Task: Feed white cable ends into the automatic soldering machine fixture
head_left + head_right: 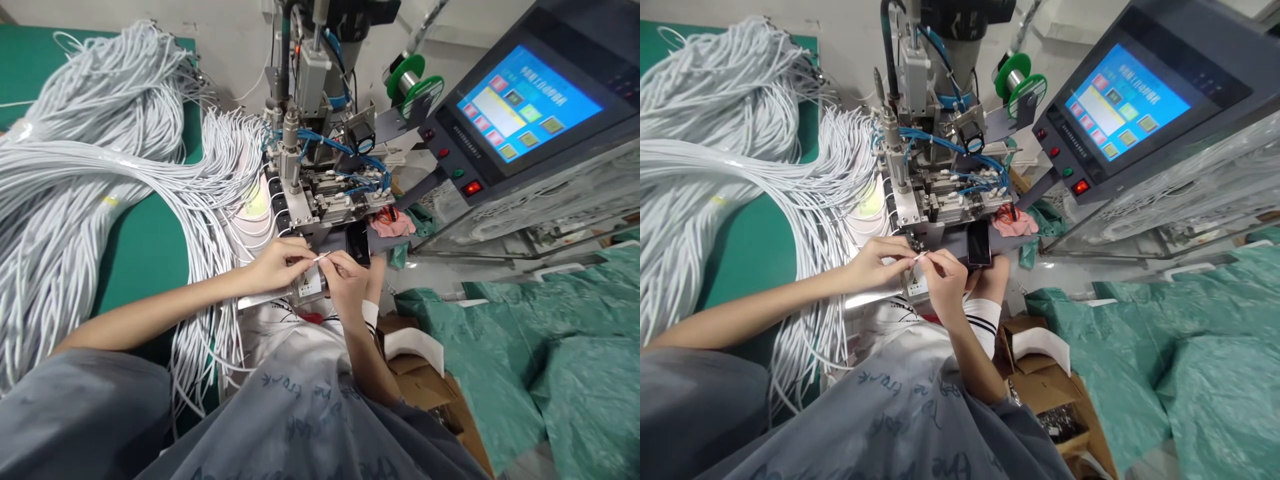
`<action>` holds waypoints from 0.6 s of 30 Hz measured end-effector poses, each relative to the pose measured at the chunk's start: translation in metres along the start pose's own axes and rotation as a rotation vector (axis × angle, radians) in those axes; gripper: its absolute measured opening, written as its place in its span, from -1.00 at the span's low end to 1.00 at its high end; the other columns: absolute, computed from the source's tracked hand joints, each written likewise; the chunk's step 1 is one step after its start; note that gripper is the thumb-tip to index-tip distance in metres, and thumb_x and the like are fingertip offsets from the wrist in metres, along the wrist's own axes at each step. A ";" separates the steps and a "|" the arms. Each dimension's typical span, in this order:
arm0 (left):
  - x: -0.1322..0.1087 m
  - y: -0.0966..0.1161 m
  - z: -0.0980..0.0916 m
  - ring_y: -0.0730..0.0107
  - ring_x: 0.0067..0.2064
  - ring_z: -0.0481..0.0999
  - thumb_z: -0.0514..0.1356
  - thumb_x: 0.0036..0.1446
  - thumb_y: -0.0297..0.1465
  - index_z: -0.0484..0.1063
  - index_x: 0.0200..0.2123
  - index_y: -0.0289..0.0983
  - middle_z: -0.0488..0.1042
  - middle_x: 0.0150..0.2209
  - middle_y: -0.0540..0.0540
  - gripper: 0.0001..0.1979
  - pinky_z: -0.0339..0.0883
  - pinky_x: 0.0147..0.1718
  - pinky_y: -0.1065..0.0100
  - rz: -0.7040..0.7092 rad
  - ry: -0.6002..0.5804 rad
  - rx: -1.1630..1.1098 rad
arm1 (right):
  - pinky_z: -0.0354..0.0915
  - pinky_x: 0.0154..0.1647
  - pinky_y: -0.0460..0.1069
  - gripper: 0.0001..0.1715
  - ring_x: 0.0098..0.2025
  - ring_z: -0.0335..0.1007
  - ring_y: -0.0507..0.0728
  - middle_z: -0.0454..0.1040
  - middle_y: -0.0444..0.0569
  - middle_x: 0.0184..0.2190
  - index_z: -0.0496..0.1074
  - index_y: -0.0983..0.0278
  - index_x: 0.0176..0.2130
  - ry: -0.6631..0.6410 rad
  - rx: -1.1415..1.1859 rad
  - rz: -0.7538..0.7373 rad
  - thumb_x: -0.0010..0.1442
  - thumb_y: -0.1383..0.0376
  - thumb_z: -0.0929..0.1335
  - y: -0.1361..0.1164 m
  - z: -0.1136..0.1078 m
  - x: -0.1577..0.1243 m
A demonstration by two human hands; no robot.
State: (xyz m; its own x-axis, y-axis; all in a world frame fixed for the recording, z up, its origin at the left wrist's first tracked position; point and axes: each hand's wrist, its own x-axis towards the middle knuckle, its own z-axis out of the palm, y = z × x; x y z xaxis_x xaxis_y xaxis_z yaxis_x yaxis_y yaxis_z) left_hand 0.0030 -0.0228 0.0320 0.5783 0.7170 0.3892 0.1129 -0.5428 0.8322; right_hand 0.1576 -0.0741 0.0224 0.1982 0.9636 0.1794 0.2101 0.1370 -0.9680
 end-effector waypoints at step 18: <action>-0.005 -0.011 0.003 0.50 -0.44 0.31 0.10 0.16 -0.43 0.41 -0.47 -0.35 0.32 -0.50 -0.03 -0.81 0.19 -0.45 0.46 -0.028 -0.028 0.157 | -0.05 -0.56 -0.06 -0.66 -0.59 -0.04 -0.03 0.00 -0.21 -0.67 0.34 0.29 -0.64 0.000 -0.158 -0.061 0.12 0.24 0.32 0.008 0.004 0.001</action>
State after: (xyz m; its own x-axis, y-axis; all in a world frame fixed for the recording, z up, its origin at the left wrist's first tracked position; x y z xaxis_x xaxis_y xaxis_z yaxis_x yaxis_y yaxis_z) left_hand 0.0014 -0.0221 0.0191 0.5952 0.7213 0.3542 0.2523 -0.5862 0.7699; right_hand 0.1554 -0.0707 0.0139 0.1805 0.9546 0.2368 0.3699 0.1572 -0.9157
